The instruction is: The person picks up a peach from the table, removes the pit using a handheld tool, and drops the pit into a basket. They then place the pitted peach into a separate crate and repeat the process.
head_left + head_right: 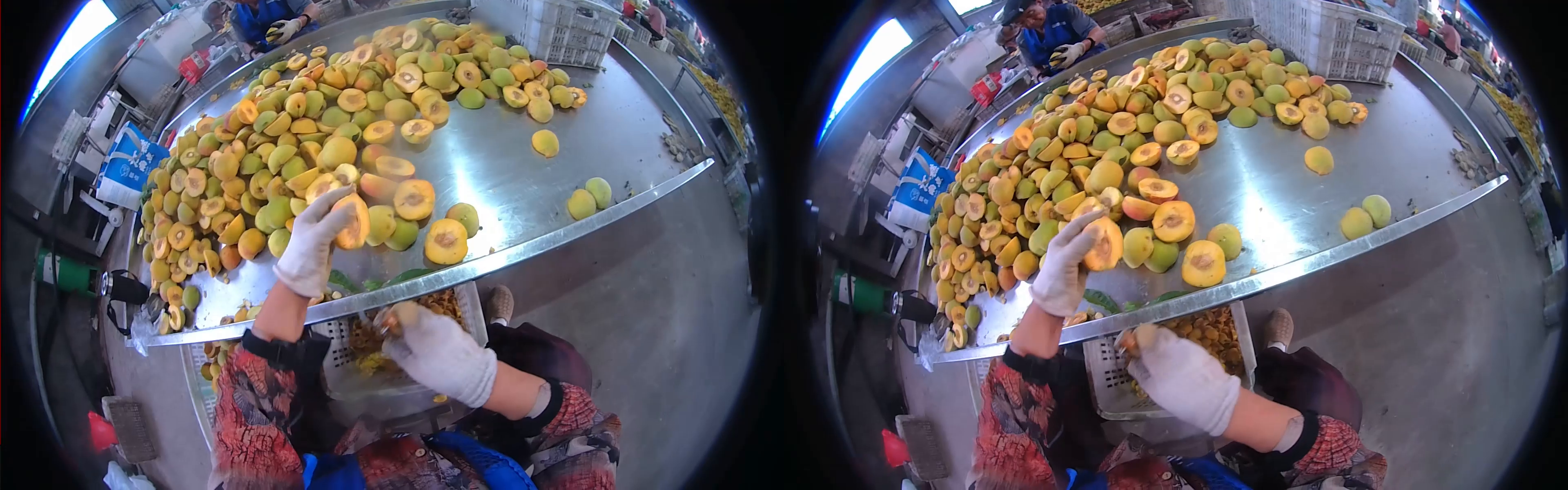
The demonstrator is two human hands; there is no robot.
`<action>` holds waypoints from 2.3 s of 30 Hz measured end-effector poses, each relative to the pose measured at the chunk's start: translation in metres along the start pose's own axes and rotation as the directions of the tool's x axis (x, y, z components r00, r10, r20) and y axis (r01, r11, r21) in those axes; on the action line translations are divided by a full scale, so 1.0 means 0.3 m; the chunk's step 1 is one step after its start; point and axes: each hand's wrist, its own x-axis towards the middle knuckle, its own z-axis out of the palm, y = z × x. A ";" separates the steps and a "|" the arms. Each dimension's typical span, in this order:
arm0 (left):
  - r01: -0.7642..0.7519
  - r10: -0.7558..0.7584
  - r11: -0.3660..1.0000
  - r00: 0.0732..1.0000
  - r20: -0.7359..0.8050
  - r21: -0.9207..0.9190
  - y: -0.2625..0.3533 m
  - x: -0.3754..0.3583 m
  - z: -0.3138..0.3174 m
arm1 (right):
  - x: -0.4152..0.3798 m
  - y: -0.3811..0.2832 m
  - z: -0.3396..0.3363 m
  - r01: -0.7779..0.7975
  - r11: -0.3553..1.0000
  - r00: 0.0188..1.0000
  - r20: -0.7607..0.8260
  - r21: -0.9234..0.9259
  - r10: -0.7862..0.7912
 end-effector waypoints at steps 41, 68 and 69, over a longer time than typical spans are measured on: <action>0.075 -0.075 0.997 0.997 -0.028 -0.010 -0.084 -0.526 0.021 | -0.106 -0.028 0.201 0.004 0.945 0.977 0.200 0.326 -0.073; 0.328 -0.430 0.866 0.873 0.229 0.378 0.016 -0.402 -0.012 | -0.082 -0.061 0.170 -0.546 0.610 0.776 0.621 0.575 0.109; 0.339 -0.428 0.872 0.878 0.216 0.352 0.010 -0.406 -0.012 | -0.075 -0.064 0.154 -0.622 0.530 0.723 0.683 0.577 0.105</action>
